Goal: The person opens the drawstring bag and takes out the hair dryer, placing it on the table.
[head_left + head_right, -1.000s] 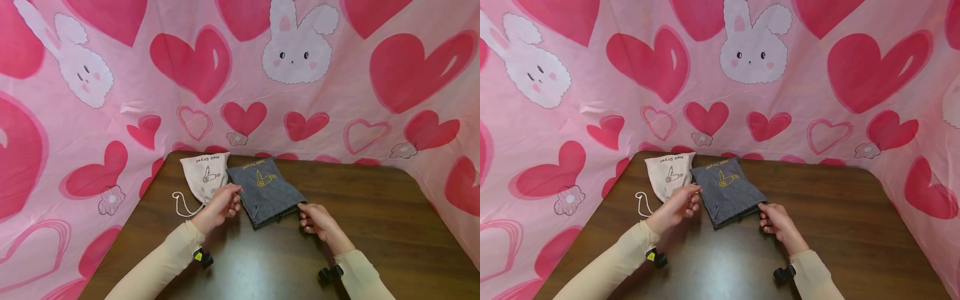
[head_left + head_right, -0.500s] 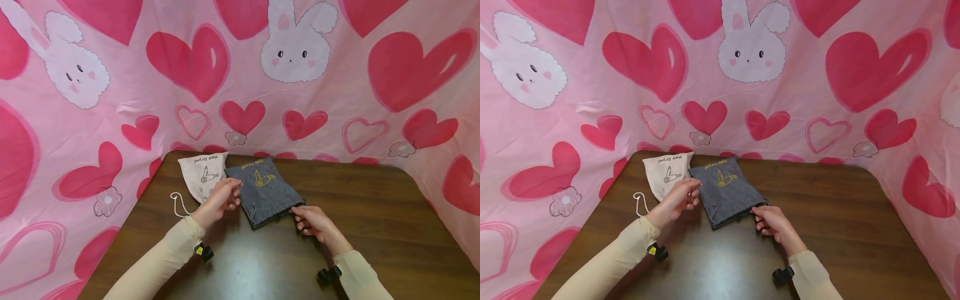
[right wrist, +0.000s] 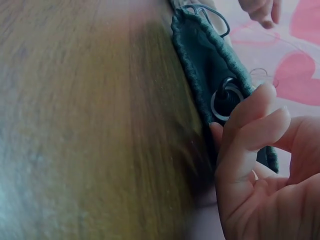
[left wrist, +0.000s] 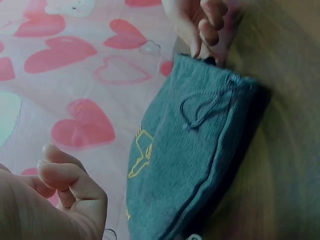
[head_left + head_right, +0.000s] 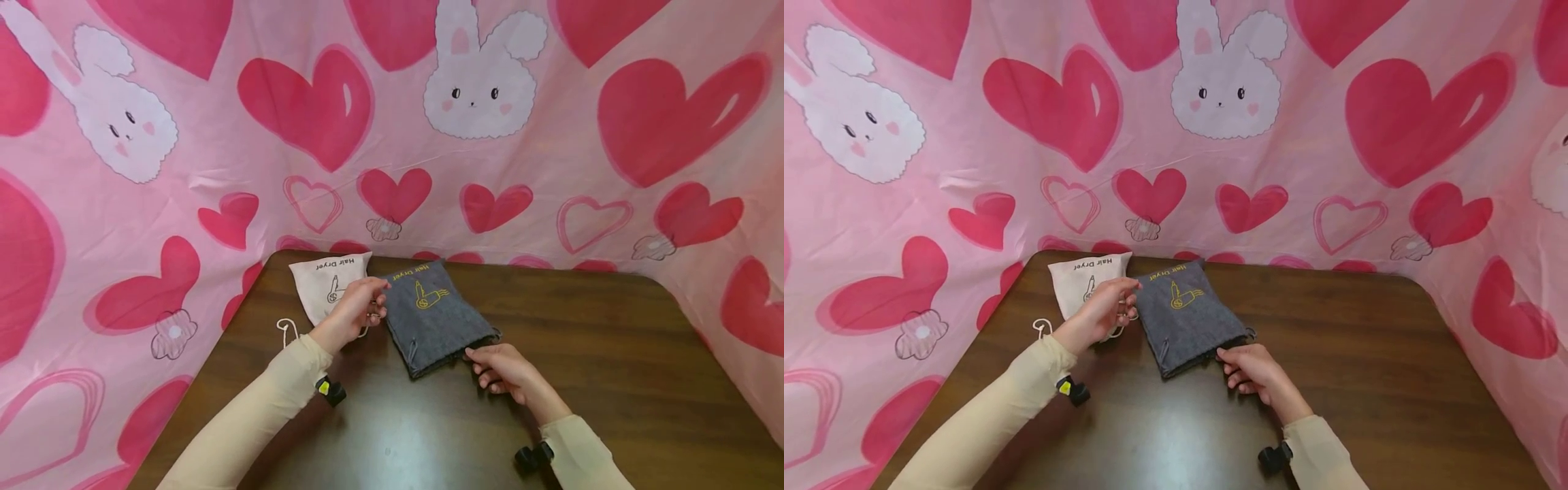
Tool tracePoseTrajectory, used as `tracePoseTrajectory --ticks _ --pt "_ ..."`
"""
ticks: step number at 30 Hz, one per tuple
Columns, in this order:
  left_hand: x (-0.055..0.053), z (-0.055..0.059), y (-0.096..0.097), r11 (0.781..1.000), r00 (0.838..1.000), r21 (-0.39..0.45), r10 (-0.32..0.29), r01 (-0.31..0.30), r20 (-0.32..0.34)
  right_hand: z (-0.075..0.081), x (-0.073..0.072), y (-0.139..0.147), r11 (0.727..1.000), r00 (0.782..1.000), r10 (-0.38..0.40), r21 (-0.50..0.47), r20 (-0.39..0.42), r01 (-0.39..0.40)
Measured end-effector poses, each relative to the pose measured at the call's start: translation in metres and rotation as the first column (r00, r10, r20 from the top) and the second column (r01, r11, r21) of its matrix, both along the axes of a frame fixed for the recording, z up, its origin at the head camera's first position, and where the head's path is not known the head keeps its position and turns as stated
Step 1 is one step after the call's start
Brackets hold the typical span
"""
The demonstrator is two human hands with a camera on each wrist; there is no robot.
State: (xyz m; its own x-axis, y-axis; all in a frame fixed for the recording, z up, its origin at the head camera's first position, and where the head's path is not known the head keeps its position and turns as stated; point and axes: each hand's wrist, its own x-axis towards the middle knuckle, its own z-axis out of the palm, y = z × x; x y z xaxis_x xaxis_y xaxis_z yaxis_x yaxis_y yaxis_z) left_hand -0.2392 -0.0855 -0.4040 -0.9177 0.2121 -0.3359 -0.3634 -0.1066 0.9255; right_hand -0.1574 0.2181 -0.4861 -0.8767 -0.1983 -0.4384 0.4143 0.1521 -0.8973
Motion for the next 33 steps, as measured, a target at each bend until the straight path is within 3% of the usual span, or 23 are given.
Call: tracePoseTrajectory --ticks 9,18,23,33 --pt "-0.036 0.005 -0.002 0.998 0.999 -0.040 -0.050 0.051 0.012 0.000 0.000 -0.006 0.998 0.998 0.055 -0.016 0.007 -0.055" --pt "-0.065 0.007 -0.003 0.997 0.998 -0.049 0.055 -0.056 -0.009 0.002 -0.003 -0.010 0.995 0.997 0.078 -0.063 0.025 -0.077" --pt "-0.075 0.003 -0.002 0.992 1.000 -0.126 0.022 -0.025 -0.022 0.003 -0.003 -0.012 0.995 0.997 0.075 -0.067 0.021 -0.073" --pt "-0.081 -0.007 0.002 0.985 1.000 -0.172 -0.012 0.011 -0.004 -0.002 -0.004 -0.015 0.994 0.997 0.070 -0.084 0.034 -0.067"
